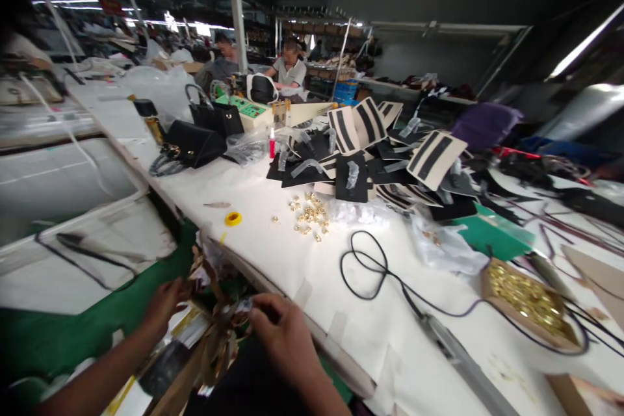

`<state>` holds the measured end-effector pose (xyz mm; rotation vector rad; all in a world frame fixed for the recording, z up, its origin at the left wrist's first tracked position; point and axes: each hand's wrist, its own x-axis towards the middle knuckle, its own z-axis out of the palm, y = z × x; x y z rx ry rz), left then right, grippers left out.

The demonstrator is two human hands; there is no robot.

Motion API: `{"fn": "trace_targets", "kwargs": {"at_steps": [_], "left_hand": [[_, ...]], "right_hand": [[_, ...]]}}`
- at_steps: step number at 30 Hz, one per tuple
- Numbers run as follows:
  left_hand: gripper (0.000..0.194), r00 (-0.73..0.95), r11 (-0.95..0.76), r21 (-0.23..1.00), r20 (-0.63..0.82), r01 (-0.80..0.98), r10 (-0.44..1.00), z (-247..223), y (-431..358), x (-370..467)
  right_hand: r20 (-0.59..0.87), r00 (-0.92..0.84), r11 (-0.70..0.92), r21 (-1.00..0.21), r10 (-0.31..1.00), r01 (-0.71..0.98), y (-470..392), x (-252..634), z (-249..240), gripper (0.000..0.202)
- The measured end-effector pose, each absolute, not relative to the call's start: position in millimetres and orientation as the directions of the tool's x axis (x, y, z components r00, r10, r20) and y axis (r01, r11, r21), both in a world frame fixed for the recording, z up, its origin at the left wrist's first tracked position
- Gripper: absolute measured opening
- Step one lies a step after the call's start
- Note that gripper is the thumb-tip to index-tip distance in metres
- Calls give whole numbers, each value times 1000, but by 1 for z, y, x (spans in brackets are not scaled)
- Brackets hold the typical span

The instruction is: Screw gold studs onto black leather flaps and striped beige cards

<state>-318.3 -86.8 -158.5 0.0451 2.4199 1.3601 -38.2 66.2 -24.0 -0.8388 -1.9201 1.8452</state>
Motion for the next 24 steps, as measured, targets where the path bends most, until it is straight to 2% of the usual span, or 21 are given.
{"fn": "trace_targets", "kwargs": {"at_steps": [2,5,7,8,10,12,15,19,24], "left_hand": [[41,-912,527,845,-284,-93,295,-161,-88,-292],[33,-776,421,883,-113,208,621,-150,-78,-248],[21,-618,244,874,79,420,782,-132,-56,-221],[16,-491,91,850,210,519,846,-120,-41,-210],[7,-285,-166,756,426,633,859,-96,-7,-194],[8,-187,-282,672,536,685,824,-78,29,-186],[9,-134,-323,616,578,718,805,-69,74,-183],[14,-208,-224,655,513,721,833,-81,100,-184],[14,-217,-195,652,495,732,842,-90,101,-184]], "right_hand": [[-64,-627,49,-986,777,161,91,-32,-26,32],[139,-465,249,-951,874,185,141,-31,-43,39],[213,-448,351,-901,868,253,176,-37,-57,45],[232,-454,389,-874,860,290,194,-43,-63,46],[261,-472,447,-828,842,339,226,-56,-72,45],[266,-468,459,-808,843,369,255,-70,-74,43],[224,-430,409,-818,874,404,290,-81,-72,41],[200,-416,383,-822,887,422,311,-82,-79,42],[361,-463,563,-701,809,438,295,-95,-99,47]]}}
